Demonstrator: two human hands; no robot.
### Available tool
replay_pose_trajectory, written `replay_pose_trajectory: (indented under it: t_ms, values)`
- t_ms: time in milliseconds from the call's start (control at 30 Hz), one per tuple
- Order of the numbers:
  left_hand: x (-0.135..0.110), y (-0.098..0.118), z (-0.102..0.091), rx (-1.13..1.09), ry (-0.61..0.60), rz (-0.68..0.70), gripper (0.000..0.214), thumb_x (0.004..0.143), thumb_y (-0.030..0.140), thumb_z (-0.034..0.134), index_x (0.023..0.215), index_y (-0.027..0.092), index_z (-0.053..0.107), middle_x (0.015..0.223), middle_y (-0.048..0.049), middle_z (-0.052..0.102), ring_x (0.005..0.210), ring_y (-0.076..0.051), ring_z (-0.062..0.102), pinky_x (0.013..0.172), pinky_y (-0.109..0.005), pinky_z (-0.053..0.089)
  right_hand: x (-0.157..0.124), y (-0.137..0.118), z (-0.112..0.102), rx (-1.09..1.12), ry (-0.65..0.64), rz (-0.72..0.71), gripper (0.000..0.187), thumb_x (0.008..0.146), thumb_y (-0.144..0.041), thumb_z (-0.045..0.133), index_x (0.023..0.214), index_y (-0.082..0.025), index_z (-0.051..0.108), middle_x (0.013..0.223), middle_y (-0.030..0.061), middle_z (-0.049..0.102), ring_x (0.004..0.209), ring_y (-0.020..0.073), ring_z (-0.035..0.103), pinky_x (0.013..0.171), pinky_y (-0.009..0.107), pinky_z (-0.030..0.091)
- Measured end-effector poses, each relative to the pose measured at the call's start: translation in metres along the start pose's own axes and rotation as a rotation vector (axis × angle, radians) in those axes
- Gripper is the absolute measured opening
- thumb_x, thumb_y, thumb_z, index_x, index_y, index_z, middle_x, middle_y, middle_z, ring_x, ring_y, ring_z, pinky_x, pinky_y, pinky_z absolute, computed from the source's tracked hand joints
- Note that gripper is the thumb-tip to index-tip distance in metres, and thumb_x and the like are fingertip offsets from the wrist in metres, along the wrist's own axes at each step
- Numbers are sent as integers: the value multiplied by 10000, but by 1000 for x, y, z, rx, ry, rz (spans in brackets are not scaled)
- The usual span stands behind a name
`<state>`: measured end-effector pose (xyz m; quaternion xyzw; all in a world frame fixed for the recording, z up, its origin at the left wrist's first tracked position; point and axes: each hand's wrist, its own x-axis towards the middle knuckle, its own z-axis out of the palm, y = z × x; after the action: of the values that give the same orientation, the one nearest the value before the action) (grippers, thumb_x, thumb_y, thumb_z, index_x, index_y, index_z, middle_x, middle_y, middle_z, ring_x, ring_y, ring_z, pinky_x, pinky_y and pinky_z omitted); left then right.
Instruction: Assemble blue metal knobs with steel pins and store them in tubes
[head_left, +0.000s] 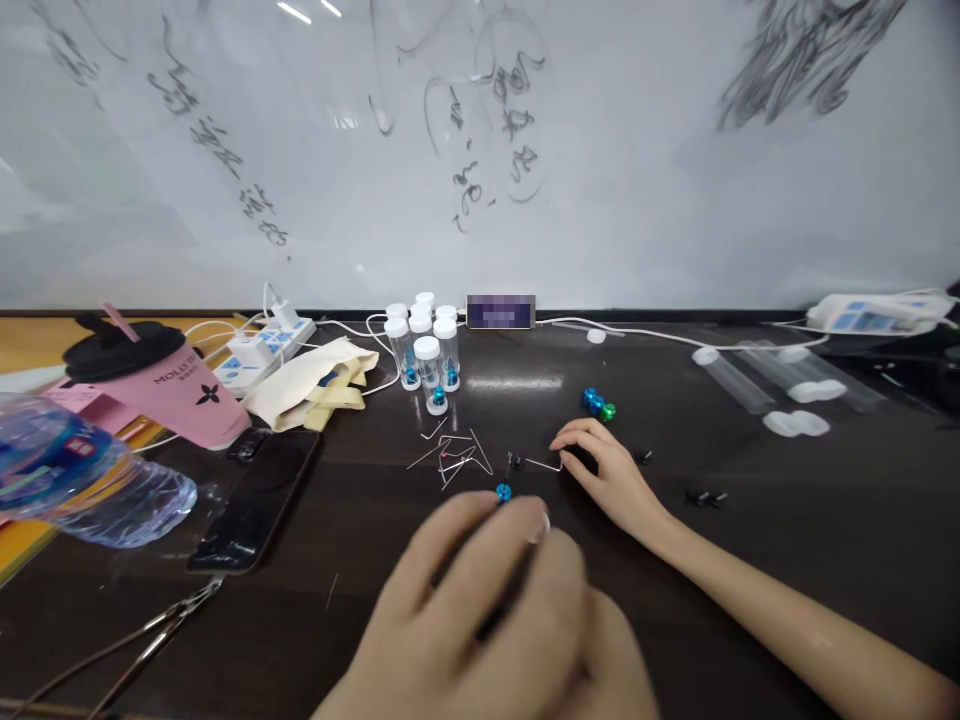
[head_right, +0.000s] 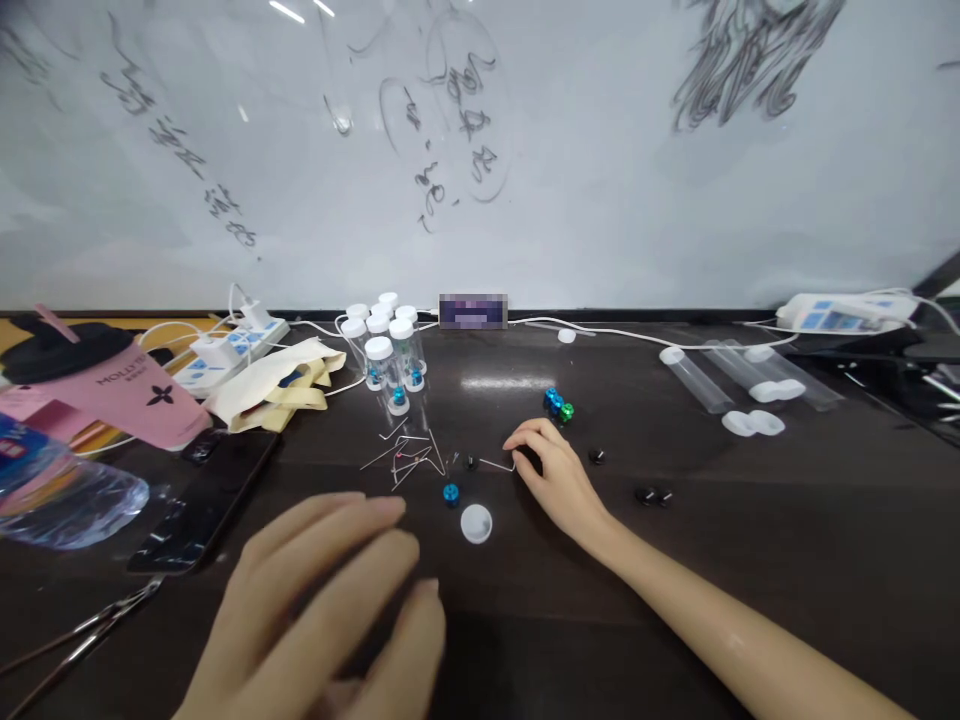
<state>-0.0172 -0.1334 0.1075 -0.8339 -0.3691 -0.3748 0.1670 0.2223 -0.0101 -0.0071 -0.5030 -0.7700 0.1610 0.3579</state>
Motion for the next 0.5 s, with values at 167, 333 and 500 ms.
replay_pose_trajectory:
  t_ms: [167,333,500]
  values:
    - [-7,-42,16,146,-190,25,167,866,126,535,982,154,652,975,-101,685,1005,-303,596,857,-463,497,0,-3,-2,45,23,7,161,921,-228,485,914,-238,646,1021,57,607,981,229,595,892,401,462]
    - [-11,-81,37,167,-332,-40,200,918,161,486,780,160,630,780,-69,642,859,-261,589,729,-388,488,-2,-7,-5,78,39,46,194,960,-287,465,970,-237,653,983,55,642,949,230,603,859,378,451]
    - [-1,-118,70,152,-600,-76,192,893,93,481,791,160,629,836,-76,648,819,-246,566,707,-365,465,-4,-8,-5,107,28,104,222,967,-304,453,1002,-230,659,816,23,629,676,174,586,693,318,464]
